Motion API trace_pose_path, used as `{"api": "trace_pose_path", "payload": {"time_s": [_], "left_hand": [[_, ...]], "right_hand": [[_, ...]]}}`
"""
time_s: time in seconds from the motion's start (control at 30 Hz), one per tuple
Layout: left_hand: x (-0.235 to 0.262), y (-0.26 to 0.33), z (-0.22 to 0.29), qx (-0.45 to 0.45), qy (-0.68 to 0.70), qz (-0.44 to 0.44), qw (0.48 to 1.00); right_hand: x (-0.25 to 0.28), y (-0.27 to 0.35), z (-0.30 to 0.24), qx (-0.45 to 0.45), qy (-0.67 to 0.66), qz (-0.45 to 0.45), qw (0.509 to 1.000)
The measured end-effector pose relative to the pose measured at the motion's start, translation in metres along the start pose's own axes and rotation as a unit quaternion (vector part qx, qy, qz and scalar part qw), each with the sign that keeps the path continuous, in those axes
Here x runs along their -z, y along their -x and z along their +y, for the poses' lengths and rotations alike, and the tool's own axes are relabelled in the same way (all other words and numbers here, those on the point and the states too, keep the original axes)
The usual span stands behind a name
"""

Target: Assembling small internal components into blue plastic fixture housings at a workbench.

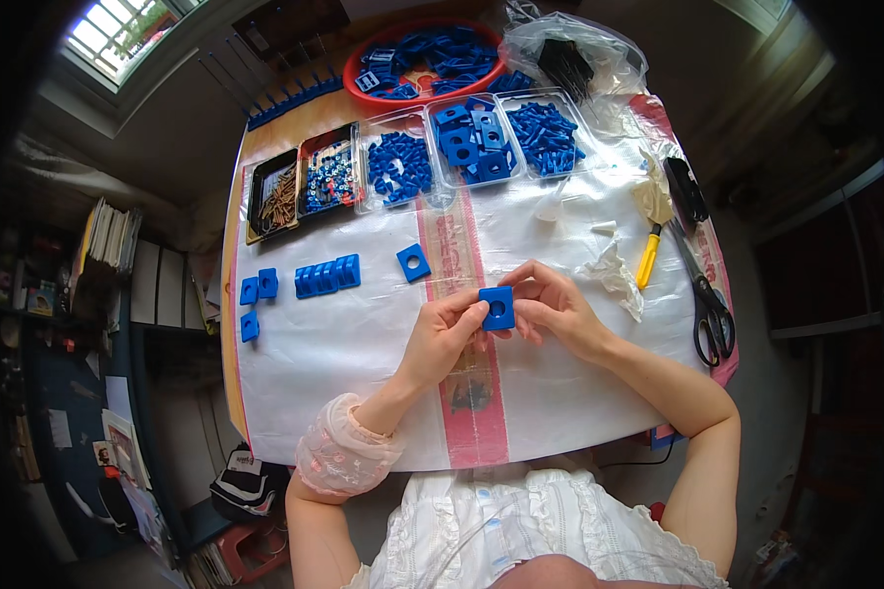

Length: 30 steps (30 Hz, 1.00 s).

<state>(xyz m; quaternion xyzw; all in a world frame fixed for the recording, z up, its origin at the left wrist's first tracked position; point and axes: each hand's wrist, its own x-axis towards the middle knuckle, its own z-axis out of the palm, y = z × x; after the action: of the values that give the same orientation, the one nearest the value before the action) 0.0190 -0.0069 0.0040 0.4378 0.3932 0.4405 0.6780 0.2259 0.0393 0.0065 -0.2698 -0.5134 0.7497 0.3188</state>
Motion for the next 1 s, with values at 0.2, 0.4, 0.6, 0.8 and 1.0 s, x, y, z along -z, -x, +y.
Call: {"api": "trace_pose_path", "payload": {"time_s": [0.2,0.4,0.6,0.8,1.0], "left_hand": [[0.003,0.0002,-0.0041,-0.001,-0.02,-0.019,1.0],[0.0027,0.0001,-0.0054,-0.002,0.006,-0.031,0.999],[0.0032,-0.0001,-0.0036,0.012,-0.004,-0.041,0.999],[0.0031,-0.0005,-0.0021,0.009,-0.01,-0.052,0.999],[0.0018,-0.001,0.0017,0.024,0.015,-0.045,0.999]], "right_hand": [[0.0006,0.0007,0.0027,0.005,0.032,0.011,0.999],[-0.0006,0.0001,-0.0002,-0.011,0.025,0.01,1.0],[-0.0007,-0.0007,-0.0012,-0.008,0.014,0.011,1.0],[-0.0002,-0.0003,-0.0007,-0.004,0.017,0.014,1.0],[-0.0022,-0.0003,-0.0024,-0.002,0.009,0.02,1.0]]}}
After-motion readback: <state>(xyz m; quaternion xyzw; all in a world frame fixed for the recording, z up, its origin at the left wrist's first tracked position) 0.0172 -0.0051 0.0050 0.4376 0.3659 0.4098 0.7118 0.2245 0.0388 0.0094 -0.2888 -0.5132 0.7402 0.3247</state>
